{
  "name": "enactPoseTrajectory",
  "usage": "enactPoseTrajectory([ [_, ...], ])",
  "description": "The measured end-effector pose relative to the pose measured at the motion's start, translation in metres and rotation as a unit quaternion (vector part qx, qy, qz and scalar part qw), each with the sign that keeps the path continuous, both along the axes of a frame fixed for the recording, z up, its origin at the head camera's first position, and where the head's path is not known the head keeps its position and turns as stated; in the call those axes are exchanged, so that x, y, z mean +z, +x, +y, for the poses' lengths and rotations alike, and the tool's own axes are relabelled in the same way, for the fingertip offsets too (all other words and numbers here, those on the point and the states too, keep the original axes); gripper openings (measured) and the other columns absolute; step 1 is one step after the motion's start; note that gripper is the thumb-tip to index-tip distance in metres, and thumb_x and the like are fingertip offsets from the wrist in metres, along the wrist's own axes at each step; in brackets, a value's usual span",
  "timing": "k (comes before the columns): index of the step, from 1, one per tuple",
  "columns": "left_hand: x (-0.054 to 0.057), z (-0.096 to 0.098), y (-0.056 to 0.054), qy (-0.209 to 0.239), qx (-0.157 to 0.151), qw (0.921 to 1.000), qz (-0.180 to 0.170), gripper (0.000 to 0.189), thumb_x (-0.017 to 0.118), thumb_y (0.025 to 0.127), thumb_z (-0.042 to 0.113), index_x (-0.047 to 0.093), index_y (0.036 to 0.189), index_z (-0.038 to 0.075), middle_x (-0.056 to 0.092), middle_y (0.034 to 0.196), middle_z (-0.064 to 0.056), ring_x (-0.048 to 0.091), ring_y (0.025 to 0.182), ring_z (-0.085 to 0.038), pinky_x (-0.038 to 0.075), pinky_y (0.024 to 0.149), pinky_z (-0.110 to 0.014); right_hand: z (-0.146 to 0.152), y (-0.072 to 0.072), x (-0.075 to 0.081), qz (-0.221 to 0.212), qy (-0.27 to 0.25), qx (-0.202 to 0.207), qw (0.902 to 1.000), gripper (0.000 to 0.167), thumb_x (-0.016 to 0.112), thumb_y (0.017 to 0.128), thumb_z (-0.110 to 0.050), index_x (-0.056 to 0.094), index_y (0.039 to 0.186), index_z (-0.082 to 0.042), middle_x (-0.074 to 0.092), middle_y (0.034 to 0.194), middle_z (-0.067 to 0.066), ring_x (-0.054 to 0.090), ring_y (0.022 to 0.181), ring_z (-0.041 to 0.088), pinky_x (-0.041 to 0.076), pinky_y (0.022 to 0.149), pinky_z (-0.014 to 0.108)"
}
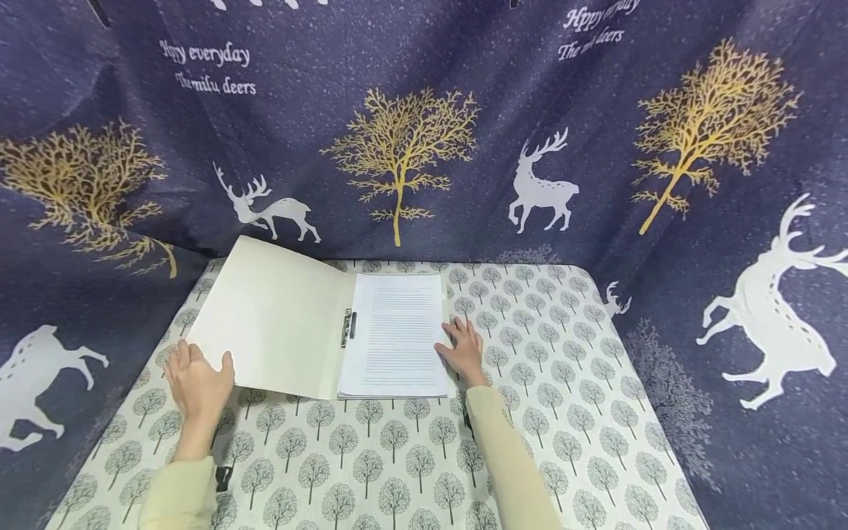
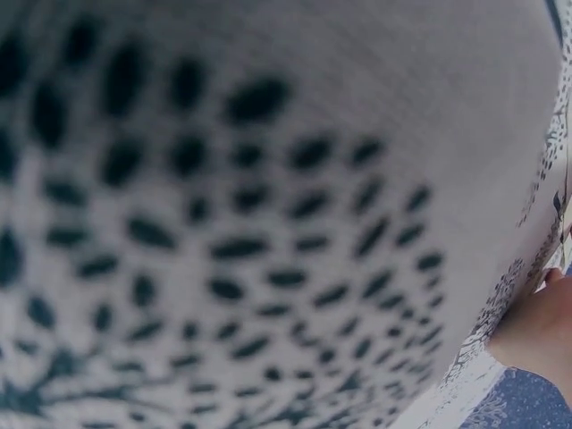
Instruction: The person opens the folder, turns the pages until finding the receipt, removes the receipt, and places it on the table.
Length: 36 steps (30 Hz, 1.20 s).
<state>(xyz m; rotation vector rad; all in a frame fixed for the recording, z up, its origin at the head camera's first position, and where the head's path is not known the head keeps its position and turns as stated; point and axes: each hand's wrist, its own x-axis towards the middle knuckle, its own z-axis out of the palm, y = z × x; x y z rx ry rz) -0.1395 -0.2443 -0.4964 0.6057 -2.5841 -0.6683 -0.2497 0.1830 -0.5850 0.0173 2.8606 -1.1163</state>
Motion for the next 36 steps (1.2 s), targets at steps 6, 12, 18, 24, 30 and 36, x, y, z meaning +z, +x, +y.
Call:
enactPoseTrajectory([
  [6, -0.005, 0.005, -0.008, -0.018, -0.015, 0.9994, 0.024, 0.059, 0.06, 0.089, 0.013, 0.042, 0.128, -0.027, 0.033, 0.146, -0.041, 0.026, 0.139, -0.058, 0.019, 0.12, -0.061, -0.001, 0.0, 0.003, -0.001, 0.003, 0.004, 1.0, 0.058, 0.067, 0.088, -0.029, 0.051, 0.141, -0.011, 0.027, 0.161, 0.014, 0.009, 0.152, 0.04, 0.002, 0.124, 0.056],
  [12, -0.009, 0.018, -0.018, 0.002, -0.067, 0.9974, 0.028, 0.05, 0.061, 0.09, 0.017, 0.053, 0.124, -0.02, 0.034, 0.145, -0.042, 0.022, 0.141, -0.059, 0.008, 0.115, -0.074, -0.001, 0.001, 0.004, 0.004, 0.008, 0.01, 0.9999, 0.058, 0.065, 0.088, -0.028, 0.05, 0.141, -0.01, 0.027, 0.161, 0.016, 0.01, 0.151, 0.042, 0.003, 0.123, 0.058],
  [18, -0.011, 0.04, -0.031, -0.014, -0.087, 0.9916, -0.095, 0.061, 0.05, 0.097, 0.043, 0.048, 0.137, -0.003, 0.032, 0.152, -0.032, 0.011, 0.142, -0.061, -0.004, 0.104, -0.083, -0.001, 0.002, 0.004, 0.002, 0.011, 0.009, 0.9999, 0.058, 0.065, 0.088, -0.028, 0.05, 0.141, -0.011, 0.026, 0.161, 0.016, 0.009, 0.152, 0.041, 0.003, 0.124, 0.057],
  [24, -0.021, 0.067, -0.045, -0.031, -0.089, 0.9764, -0.195, 0.078, 0.045, 0.092, 0.064, 0.041, 0.146, 0.008, 0.016, 0.158, -0.03, -0.003, 0.143, -0.062, -0.004, 0.1, -0.086, -0.001, 0.004, 0.002, 0.024, -0.004, 0.017, 0.9996, 0.057, 0.065, 0.09, -0.031, 0.051, 0.141, -0.012, 0.027, 0.16, 0.017, 0.009, 0.151, 0.042, 0.0, 0.123, 0.058],
  [30, -0.027, 0.093, -0.053, 0.009, -0.113, 0.957, -0.267, 0.096, 0.047, 0.084, 0.075, 0.023, 0.155, 0.015, -0.011, 0.158, -0.034, -0.015, 0.139, -0.063, -0.004, 0.098, -0.087, 0.0, 0.004, -0.001, 0.051, -0.012, 0.016, 0.9985, 0.056, 0.065, 0.09, -0.035, 0.052, 0.139, -0.012, 0.03, 0.159, 0.018, 0.01, 0.15, 0.045, -0.001, 0.122, 0.061],
  [36, -0.032, 0.112, -0.05, 0.008, -0.123, 0.9513, -0.282, 0.107, 0.056, 0.077, 0.078, 0.018, 0.157, 0.017, -0.02, 0.155, -0.035, -0.018, 0.138, -0.064, -0.006, 0.097, -0.086, 0.0, 0.0, -0.002, 0.007, 0.016, 0.007, 0.9998, 0.057, 0.066, 0.09, -0.03, 0.05, 0.142, -0.014, 0.026, 0.161, 0.015, 0.008, 0.152, 0.041, 0.001, 0.124, 0.057],
])
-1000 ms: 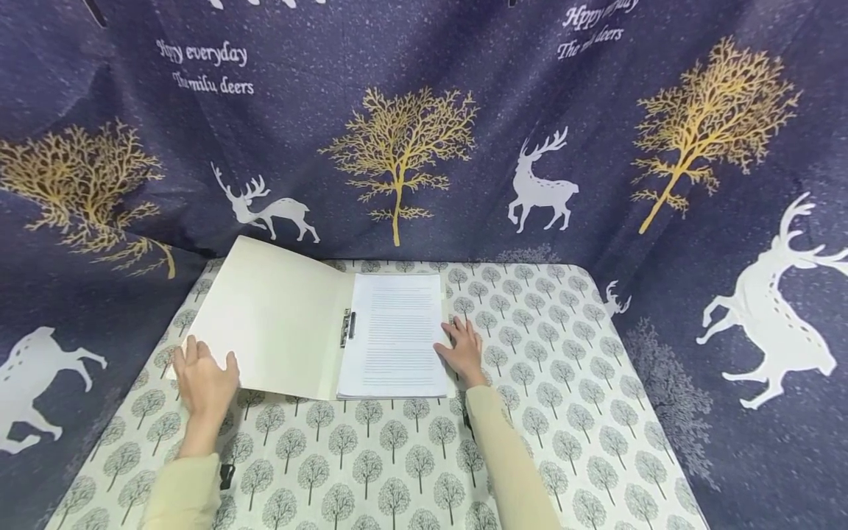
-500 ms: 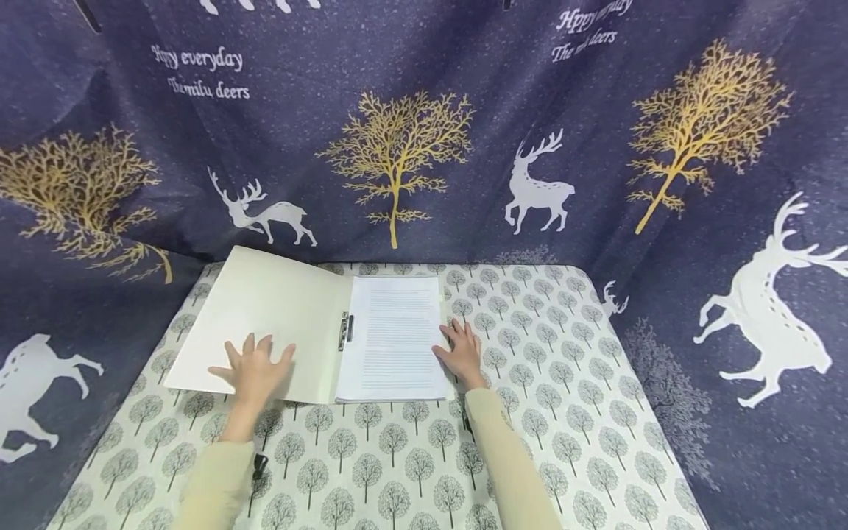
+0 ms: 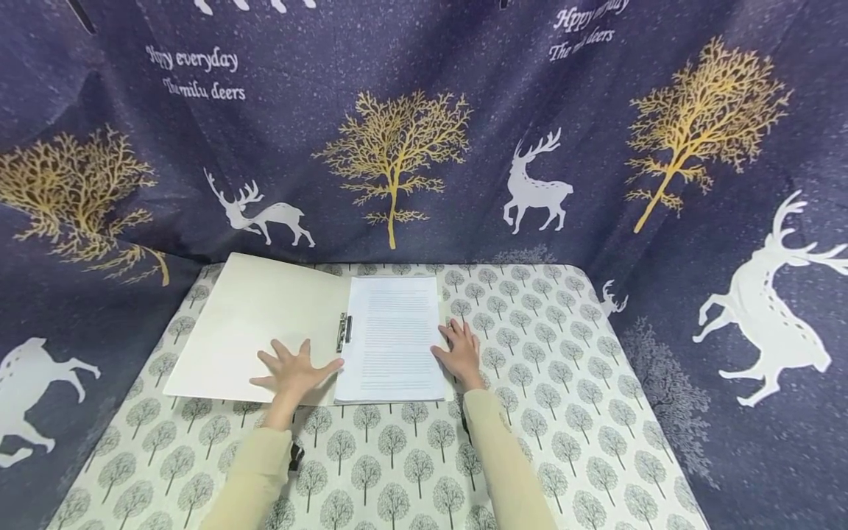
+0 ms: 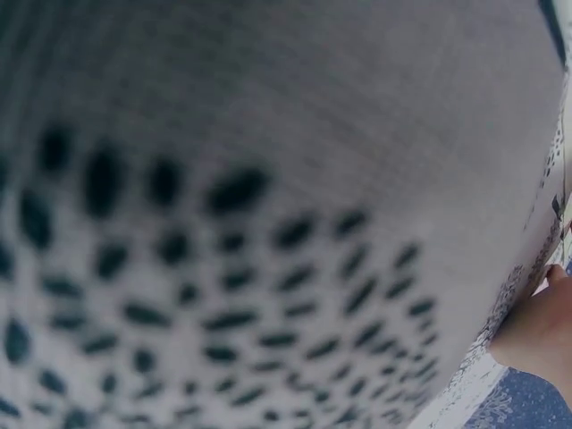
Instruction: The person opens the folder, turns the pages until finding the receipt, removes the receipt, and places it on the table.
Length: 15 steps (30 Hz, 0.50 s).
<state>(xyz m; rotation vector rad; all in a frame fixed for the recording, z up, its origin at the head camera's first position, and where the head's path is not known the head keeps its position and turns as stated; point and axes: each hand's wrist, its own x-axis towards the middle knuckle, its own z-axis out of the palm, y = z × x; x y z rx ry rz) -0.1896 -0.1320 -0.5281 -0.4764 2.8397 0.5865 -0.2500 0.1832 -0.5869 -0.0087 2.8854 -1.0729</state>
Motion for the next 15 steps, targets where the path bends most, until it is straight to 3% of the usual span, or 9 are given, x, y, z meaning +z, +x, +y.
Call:
enactPoseTrajectory([
  [8, -0.019, 0.013, 0.003, 0.03, -0.02, 0.9992, 0.016, 0.108, 0.066, 0.071, 0.074, 0.027, 0.155, 0.019, -0.019, 0.156, -0.034, -0.022, 0.138, -0.062, -0.011, 0.096, -0.087, 0.0, 0.0, 0.001, -0.002, 0.001, 0.001, 1.0, 0.058, 0.066, 0.09, -0.031, 0.049, 0.142, -0.014, 0.025, 0.162, 0.014, 0.008, 0.152, 0.041, 0.001, 0.124, 0.057],
  [15, -0.033, 0.012, 0.006, 0.05, -0.036, 0.998, 0.013, 0.112, 0.068, 0.068, 0.076, 0.024, 0.156, 0.02, -0.025, 0.155, -0.034, -0.027, 0.136, -0.062, -0.017, 0.092, -0.087, -0.001, 0.0, 0.001, -0.004, 0.001, 0.002, 1.0, 0.058, 0.065, 0.09, -0.031, 0.048, 0.143, -0.015, 0.025, 0.162, 0.014, 0.007, 0.152, 0.041, 0.001, 0.124, 0.057],
])
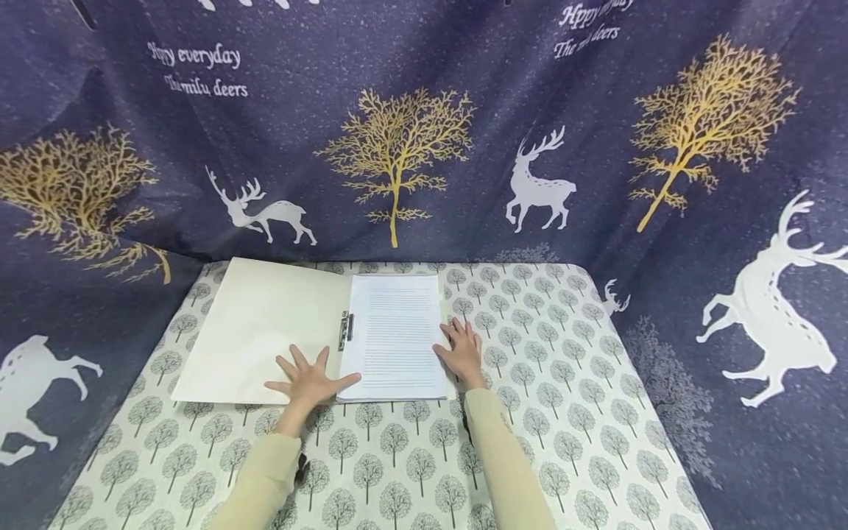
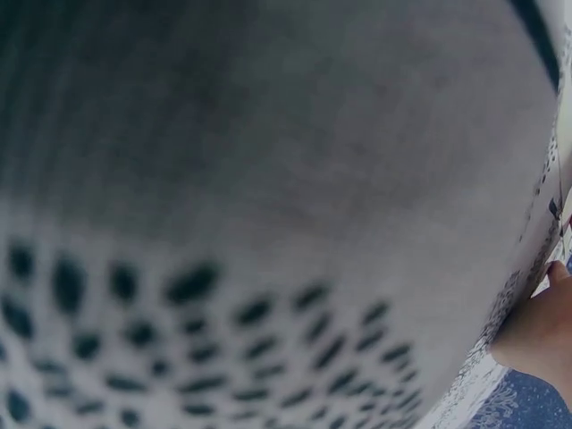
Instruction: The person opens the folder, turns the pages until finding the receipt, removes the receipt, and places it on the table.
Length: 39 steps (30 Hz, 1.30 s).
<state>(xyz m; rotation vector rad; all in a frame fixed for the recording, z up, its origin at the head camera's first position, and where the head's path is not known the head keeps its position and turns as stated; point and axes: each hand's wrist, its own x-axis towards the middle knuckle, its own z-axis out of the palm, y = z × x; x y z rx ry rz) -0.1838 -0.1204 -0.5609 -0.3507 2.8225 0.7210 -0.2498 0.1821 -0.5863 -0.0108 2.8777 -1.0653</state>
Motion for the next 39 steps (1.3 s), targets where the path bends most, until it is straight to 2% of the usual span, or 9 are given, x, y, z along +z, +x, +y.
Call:
enactPoseTrajectory([
  [7, -0.01, -0.005, 0.002, 0.013, -0.012, 0.9996, -0.023, 0.119, 0.067, 0.065, 0.079, 0.011, 0.158, 0.029, -0.032, 0.154, -0.03, -0.031, 0.135, -0.059, -0.023, 0.09, -0.085, 0.0, 0.0, -0.001, 0.006, -0.007, 0.002, 1.0, 0.058, 0.065, 0.089, -0.031, 0.049, 0.142, -0.014, 0.025, 0.162, 0.015, 0.008, 0.152, 0.042, 0.001, 0.123, 0.059],
  [12, -0.013, -0.003, 0.001, 0.034, -0.014, 0.9992, -0.018, 0.123, 0.07, 0.062, 0.078, 0.008, 0.158, 0.03, -0.033, 0.154, -0.029, -0.033, 0.135, -0.058, -0.026, 0.089, -0.083, 0.001, 0.001, 0.0, 0.001, -0.006, -0.006, 1.0, 0.059, 0.065, 0.089, -0.031, 0.048, 0.143, -0.014, 0.024, 0.162, 0.014, 0.007, 0.152, 0.041, 0.0, 0.124, 0.057],
  [18, -0.02, -0.002, 0.001, 0.016, -0.011, 0.9996, -0.02, 0.126, 0.068, 0.06, 0.082, 0.004, 0.157, 0.032, -0.036, 0.153, -0.026, -0.035, 0.135, -0.056, -0.027, 0.089, -0.082, 0.002, 0.0, -0.001, 0.002, 0.01, 0.001, 0.9999, 0.059, 0.063, 0.09, -0.033, 0.047, 0.143, -0.013, 0.025, 0.162, 0.015, 0.008, 0.152, 0.041, 0.001, 0.124, 0.057],
  [21, -0.022, -0.003, 0.0, 0.018, -0.017, 0.9992, -0.031, 0.129, 0.066, 0.059, 0.085, 0.0, 0.157, 0.033, -0.04, 0.151, -0.025, -0.038, 0.134, -0.055, -0.028, 0.088, -0.082, 0.002, -0.002, -0.001, 0.005, -0.005, -0.009, 0.9999, 0.058, 0.064, 0.09, -0.03, 0.049, 0.142, -0.01, 0.029, 0.16, 0.017, 0.012, 0.151, 0.042, 0.003, 0.123, 0.059],
  [26, -0.019, -0.008, -0.002, 0.018, -0.011, 0.9994, -0.026, 0.129, 0.068, 0.06, 0.082, 0.0, 0.158, 0.031, -0.04, 0.151, -0.025, -0.038, 0.134, -0.054, -0.029, 0.088, -0.081, -0.004, -0.02, 0.008, -0.009, -0.08, -0.046, 0.9957, 0.06, 0.062, 0.091, -0.029, 0.046, 0.144, -0.007, 0.035, 0.157, 0.017, 0.027, 0.147, 0.038, 0.016, 0.123, 0.054],
  [29, -0.016, -0.01, -0.001, 0.014, -0.009, 0.9996, -0.025, 0.128, 0.068, 0.061, 0.081, 0.002, 0.158, 0.031, -0.038, 0.153, -0.025, -0.036, 0.136, -0.055, -0.027, 0.091, -0.082, -0.007, -0.034, 0.016, -0.029, -0.142, -0.06, 0.9877, 0.063, 0.06, 0.094, -0.027, 0.037, 0.149, -0.006, 0.034, 0.157, 0.019, 0.033, 0.145, 0.037, 0.026, 0.122, 0.049],
  [31, -0.014, -0.008, 0.0, 0.018, -0.012, 0.9994, -0.025, 0.127, 0.069, 0.061, 0.08, 0.003, 0.158, 0.031, -0.037, 0.153, -0.026, -0.035, 0.136, -0.056, -0.025, 0.092, -0.083, -0.007, -0.041, 0.021, -0.042, -0.176, -0.066, 0.9813, 0.065, 0.059, 0.096, -0.026, 0.032, 0.151, -0.007, 0.032, 0.158, 0.019, 0.032, 0.145, 0.036, 0.027, 0.121, 0.048],
  [34, -0.015, -0.005, 0.002, 0.023, -0.014, 0.9991, -0.032, 0.126, 0.068, 0.062, 0.081, 0.002, 0.157, 0.033, -0.037, 0.153, -0.025, -0.035, 0.137, -0.055, -0.025, 0.093, -0.082, -0.009, -0.051, 0.027, -0.044, -0.194, -0.061, 0.9782, 0.066, 0.06, 0.096, -0.022, 0.029, 0.153, -0.007, 0.03, 0.159, 0.018, 0.031, 0.146, 0.035, 0.027, 0.122, 0.046],
  [39, -0.013, -0.004, 0.002, 0.03, -0.01, 0.999, -0.032, 0.125, 0.07, 0.062, 0.079, 0.004, 0.157, 0.033, -0.036, 0.154, -0.024, -0.034, 0.137, -0.054, -0.026, 0.093, -0.082, -0.015, -0.069, 0.031, -0.038, -0.17, -0.031, 0.9842, 0.071, 0.062, 0.094, -0.02, 0.026, 0.153, -0.005, 0.029, 0.159, 0.018, 0.031, 0.147, 0.035, 0.027, 0.122, 0.043],
])
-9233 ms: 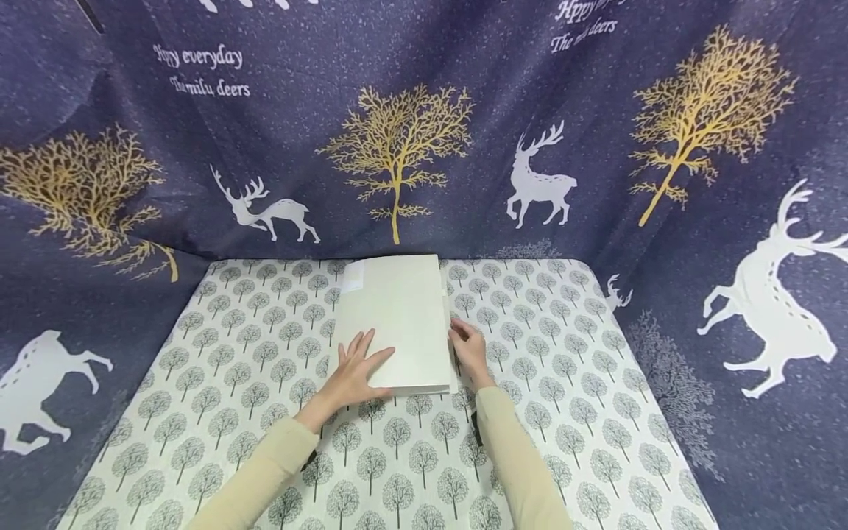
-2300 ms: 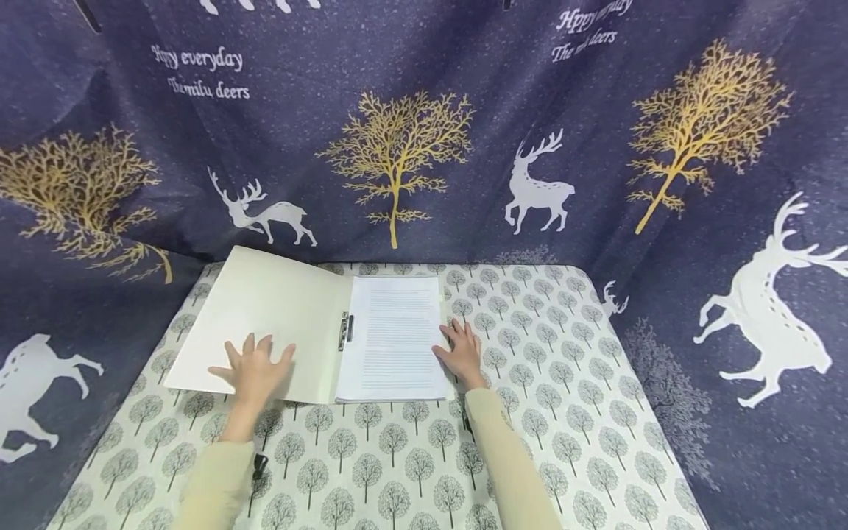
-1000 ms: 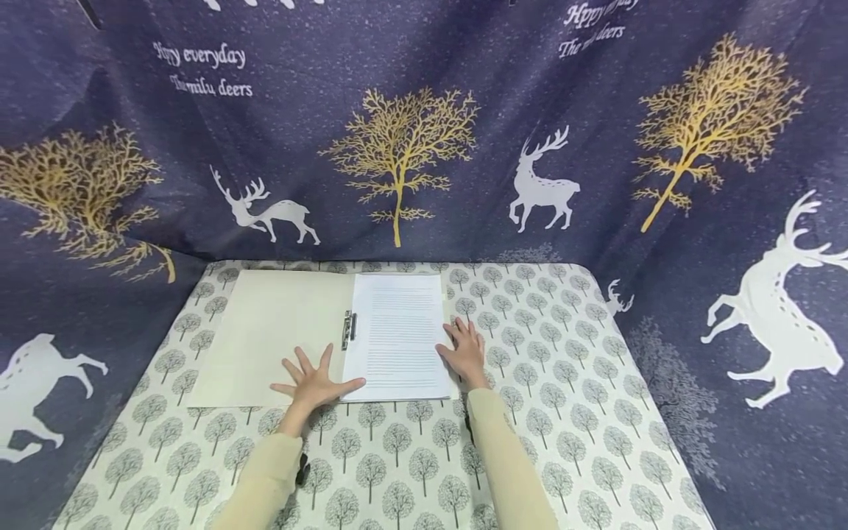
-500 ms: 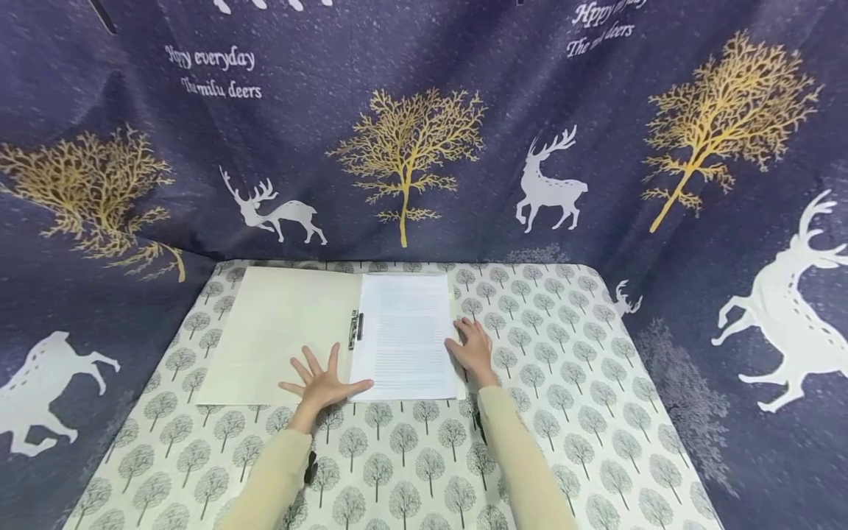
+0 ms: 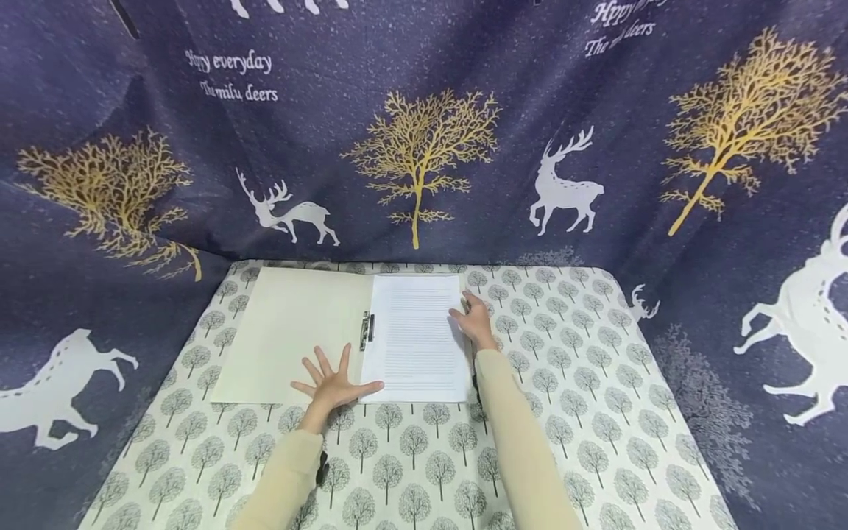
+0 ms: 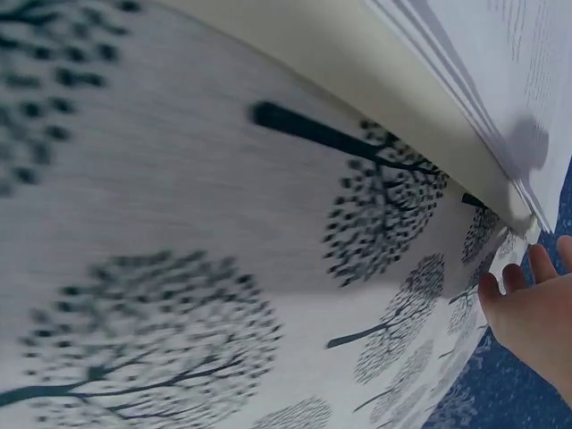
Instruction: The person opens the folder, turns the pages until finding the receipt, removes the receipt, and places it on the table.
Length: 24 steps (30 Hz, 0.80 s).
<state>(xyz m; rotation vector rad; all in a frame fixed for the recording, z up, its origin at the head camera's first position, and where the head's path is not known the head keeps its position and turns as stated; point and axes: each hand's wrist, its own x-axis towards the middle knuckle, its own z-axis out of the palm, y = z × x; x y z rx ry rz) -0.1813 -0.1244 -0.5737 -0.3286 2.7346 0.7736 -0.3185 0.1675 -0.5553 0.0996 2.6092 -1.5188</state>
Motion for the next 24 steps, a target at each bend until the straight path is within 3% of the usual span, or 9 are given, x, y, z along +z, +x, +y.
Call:
enactPoseTrajectory([
  [5, 0.001, -0.002, 0.0, 0.0, -0.006, 1.0, -0.006, 0.126, 0.067, 0.061, 0.083, 0.002, 0.157, 0.034, -0.037, 0.154, -0.024, -0.034, 0.138, -0.054, -0.024, 0.094, -0.082, -0.006, -0.011, 0.004, 0.003, 0.021, -0.007, 0.9997, 0.076, 0.063, 0.092, -0.023, 0.023, 0.154, -0.004, 0.031, 0.157, 0.022, 0.03, 0.145, 0.039, 0.026, 0.122, 0.047],
  [17, -0.001, -0.002, 0.005, -0.001, -0.008, 0.9999, -0.008, 0.124, 0.068, 0.062, 0.081, 0.003, 0.157, 0.033, -0.035, 0.154, -0.024, -0.033, 0.138, -0.054, -0.023, 0.094, -0.082, -0.013, -0.024, 0.0, -0.013, 0.048, -0.004, 0.9988, 0.078, 0.063, 0.093, -0.029, 0.021, 0.156, -0.012, 0.023, 0.163, 0.013, 0.021, 0.151, 0.033, 0.02, 0.124, 0.045],
  [24, -0.003, -0.003, 0.0, -0.006, -0.007, 1.0, 0.003, 0.124, 0.067, 0.063, 0.082, 0.004, 0.157, 0.032, -0.035, 0.155, -0.023, -0.033, 0.139, -0.054, -0.024, 0.095, -0.082, -0.025, -0.029, 0.006, -0.019, 0.006, -0.015, 0.9997, 0.083, 0.068, 0.089, -0.025, 0.021, 0.157, -0.018, 0.021, 0.163, 0.011, 0.019, 0.152, 0.031, 0.017, 0.125, 0.042],
])
